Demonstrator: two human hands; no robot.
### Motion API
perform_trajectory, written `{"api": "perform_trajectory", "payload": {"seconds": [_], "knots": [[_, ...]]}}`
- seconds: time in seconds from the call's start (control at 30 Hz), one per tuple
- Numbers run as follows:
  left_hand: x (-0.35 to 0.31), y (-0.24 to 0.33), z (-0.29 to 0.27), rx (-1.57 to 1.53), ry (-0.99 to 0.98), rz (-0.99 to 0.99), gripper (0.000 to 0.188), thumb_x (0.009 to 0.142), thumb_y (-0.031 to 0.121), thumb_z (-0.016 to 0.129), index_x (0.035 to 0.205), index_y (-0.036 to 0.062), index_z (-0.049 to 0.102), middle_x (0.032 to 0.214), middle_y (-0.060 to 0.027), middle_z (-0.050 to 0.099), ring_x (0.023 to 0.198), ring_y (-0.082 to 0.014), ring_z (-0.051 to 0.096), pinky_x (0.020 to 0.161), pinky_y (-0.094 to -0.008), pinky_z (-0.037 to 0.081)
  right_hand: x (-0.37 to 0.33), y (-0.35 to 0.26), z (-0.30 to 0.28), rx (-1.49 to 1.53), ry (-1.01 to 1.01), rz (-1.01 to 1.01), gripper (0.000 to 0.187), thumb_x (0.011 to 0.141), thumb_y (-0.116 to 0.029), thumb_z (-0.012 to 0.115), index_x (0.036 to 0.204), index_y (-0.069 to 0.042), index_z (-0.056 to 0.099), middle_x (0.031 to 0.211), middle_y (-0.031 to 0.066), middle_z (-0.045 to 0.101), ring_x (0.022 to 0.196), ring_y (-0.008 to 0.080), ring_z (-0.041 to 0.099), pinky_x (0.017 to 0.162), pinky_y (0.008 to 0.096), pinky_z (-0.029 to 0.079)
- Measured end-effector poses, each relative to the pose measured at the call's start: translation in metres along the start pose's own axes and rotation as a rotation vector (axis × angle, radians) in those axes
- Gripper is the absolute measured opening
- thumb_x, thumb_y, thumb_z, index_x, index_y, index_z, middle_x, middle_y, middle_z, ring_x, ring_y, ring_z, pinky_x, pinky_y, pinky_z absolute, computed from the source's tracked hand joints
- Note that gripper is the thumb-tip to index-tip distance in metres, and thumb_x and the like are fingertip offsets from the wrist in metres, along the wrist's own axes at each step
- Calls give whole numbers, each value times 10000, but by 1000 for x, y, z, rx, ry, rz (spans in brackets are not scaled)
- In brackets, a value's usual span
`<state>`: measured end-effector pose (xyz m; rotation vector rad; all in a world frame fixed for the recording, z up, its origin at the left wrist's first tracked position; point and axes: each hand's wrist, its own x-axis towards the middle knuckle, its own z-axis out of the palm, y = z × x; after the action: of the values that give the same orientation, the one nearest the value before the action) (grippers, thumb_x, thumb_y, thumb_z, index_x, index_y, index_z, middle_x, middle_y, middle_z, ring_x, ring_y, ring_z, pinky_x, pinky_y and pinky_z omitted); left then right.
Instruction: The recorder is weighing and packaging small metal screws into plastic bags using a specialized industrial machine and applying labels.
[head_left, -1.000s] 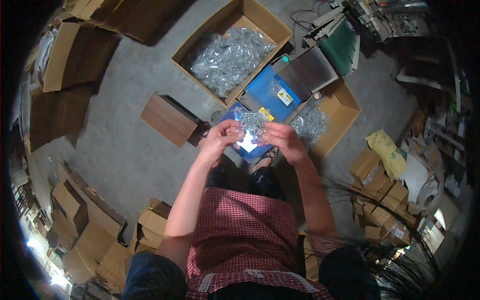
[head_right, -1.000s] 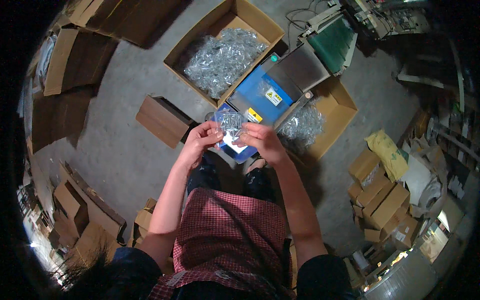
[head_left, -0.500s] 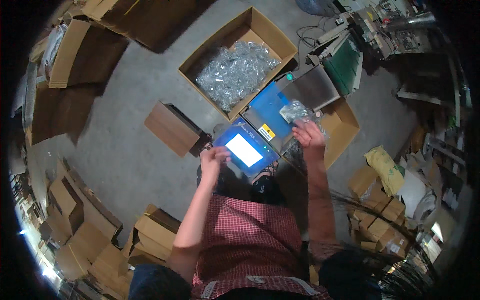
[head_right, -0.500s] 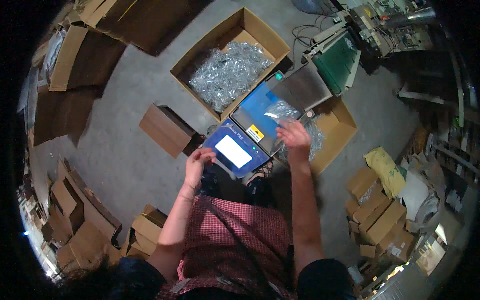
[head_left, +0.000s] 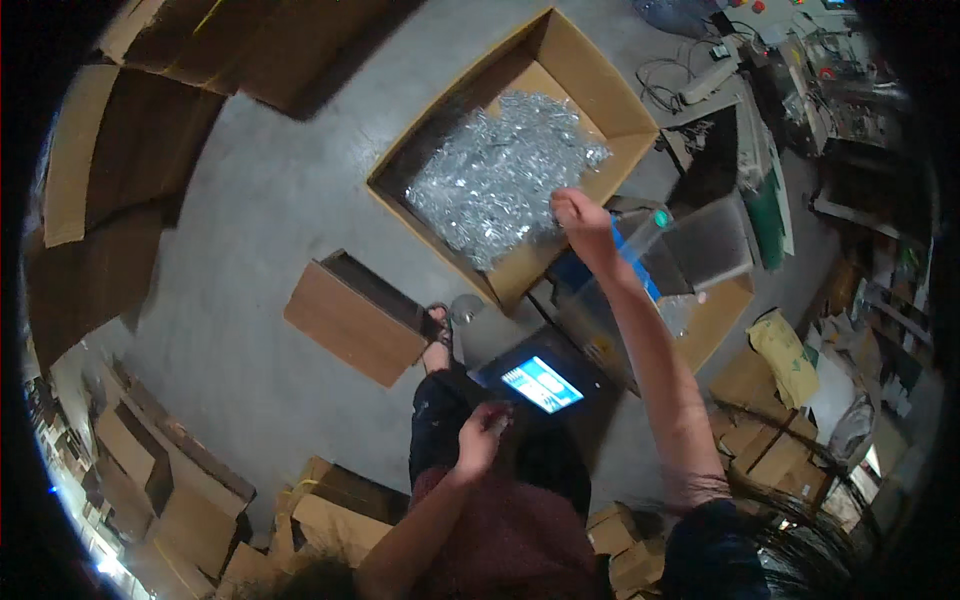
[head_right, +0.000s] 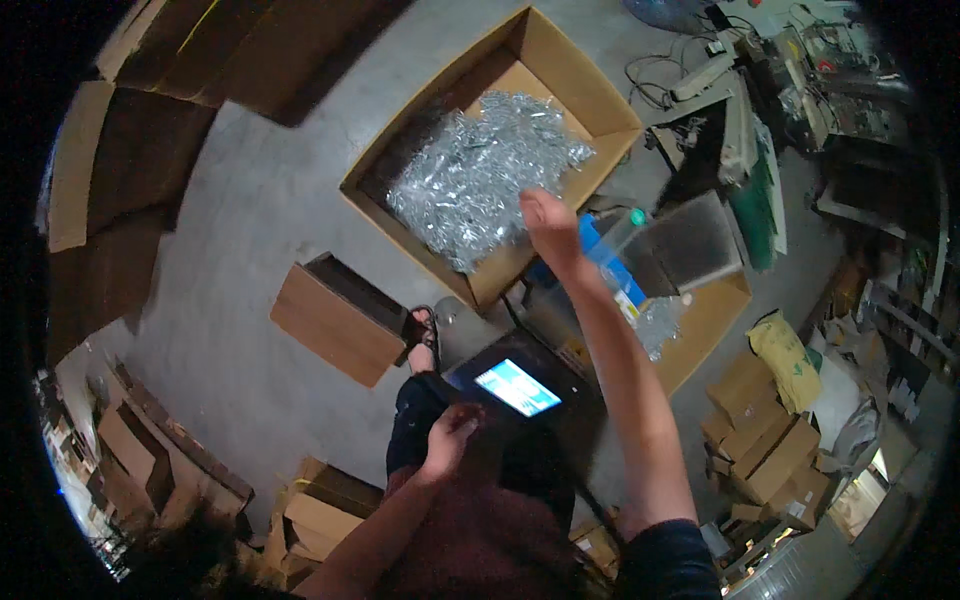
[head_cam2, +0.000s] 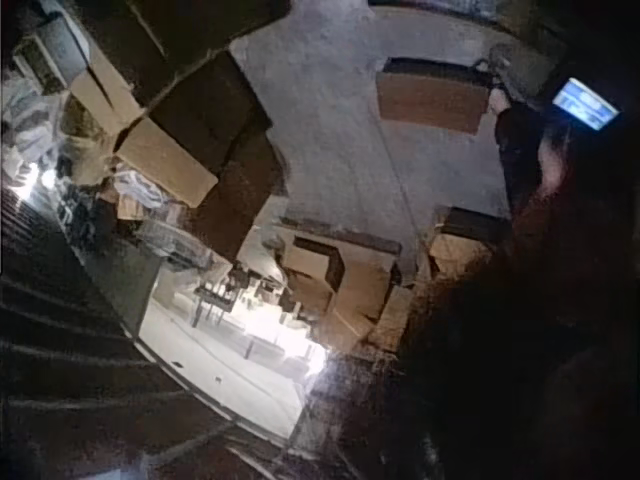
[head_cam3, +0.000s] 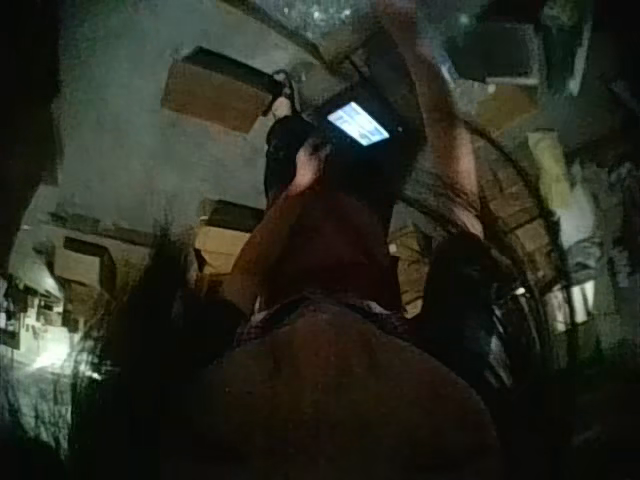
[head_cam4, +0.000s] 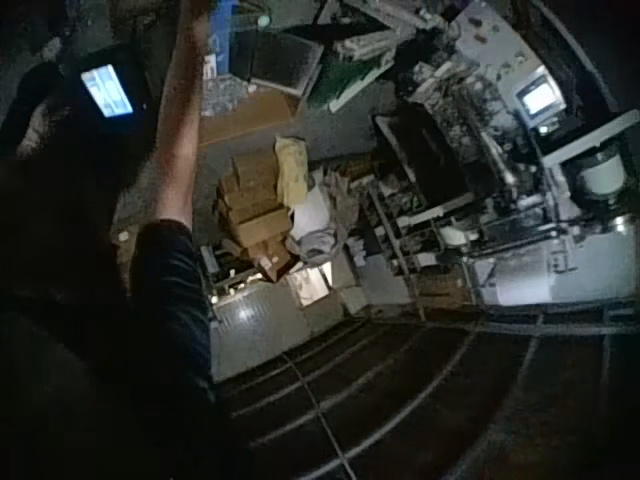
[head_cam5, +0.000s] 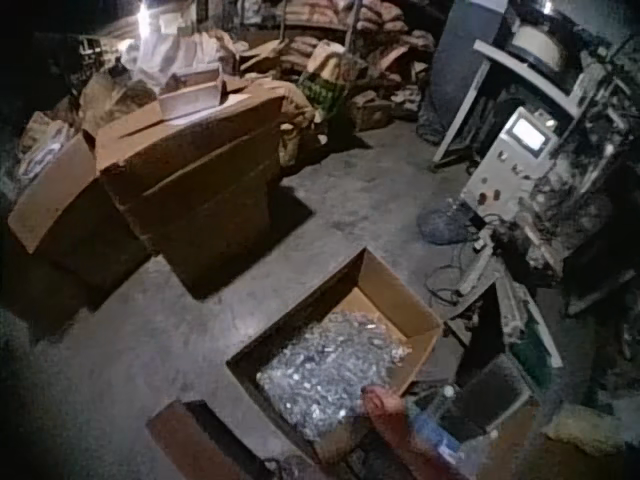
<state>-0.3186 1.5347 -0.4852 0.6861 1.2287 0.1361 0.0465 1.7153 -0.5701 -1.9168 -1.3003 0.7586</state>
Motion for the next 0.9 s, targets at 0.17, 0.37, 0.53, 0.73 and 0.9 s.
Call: {"api": "perform_trajectory", "payload": {"seconds": [0.17, 0.37, 0.53, 0.73, 0.9], "knots": [[36, 8, -55, -207, 174, -76, 240, 890, 30, 603, 1128, 48, 636, 1058, -57, 675, 962, -109, 610, 827, -256, 481, 66, 22, 67, -918, 9, 6, 325, 805, -72, 595, 1108, -142, 689, 1330, 173, 550, 1266, 404, 487, 982, 622, 430], [33, 28, -71, 96, 100, 25, 152, 880, 32, 604, 1019, 36, 667, 981, -35, 672, 909, -108, 602, 801, -260, 475, 65, 3, 69, -812, -336, 260, 286, 793, -86, 633, 1071, -132, 681, 1181, 136, 608, 1220, 345, 519, 965, 521, 456], [41, 25, -72, -242, 87, -170, 171, 870, 24, 598, 1022, 23, 675, 900, -35, 671, 850, -122, 614, 768, -277, 483, 32, -15, 34, -100, -123, 497, 249, 803, -65, 682, 1050, -77, 664, 915, 65, 691, 974, 214, 668, 821, 324, 520], [82, 105, -97, -437, 7, -48, 160, 937, 131, 565, 1031, 30, 647, 897, -31, 652, 767, -120, 572, 710, -264, 457, 17, -139, 10, 876, -23, 624, 288, 818, -57, 698, 1085, 5, 612, 944, 80, 695, 880, 170, 671, 777, 303, 522], [93, 260, -71, -453, -118, 118, 315, 980, 189, 587, 1231, 3, 541, 1158, -120, 629, 1038, -222, 629, 872, -349, 540, 10, -190, 1, 986, -78, 566, 314, 866, -34, 653, 1174, -16, 596, 992, 110, 696, 911, 193, 691, 750, 318, 571]]}}
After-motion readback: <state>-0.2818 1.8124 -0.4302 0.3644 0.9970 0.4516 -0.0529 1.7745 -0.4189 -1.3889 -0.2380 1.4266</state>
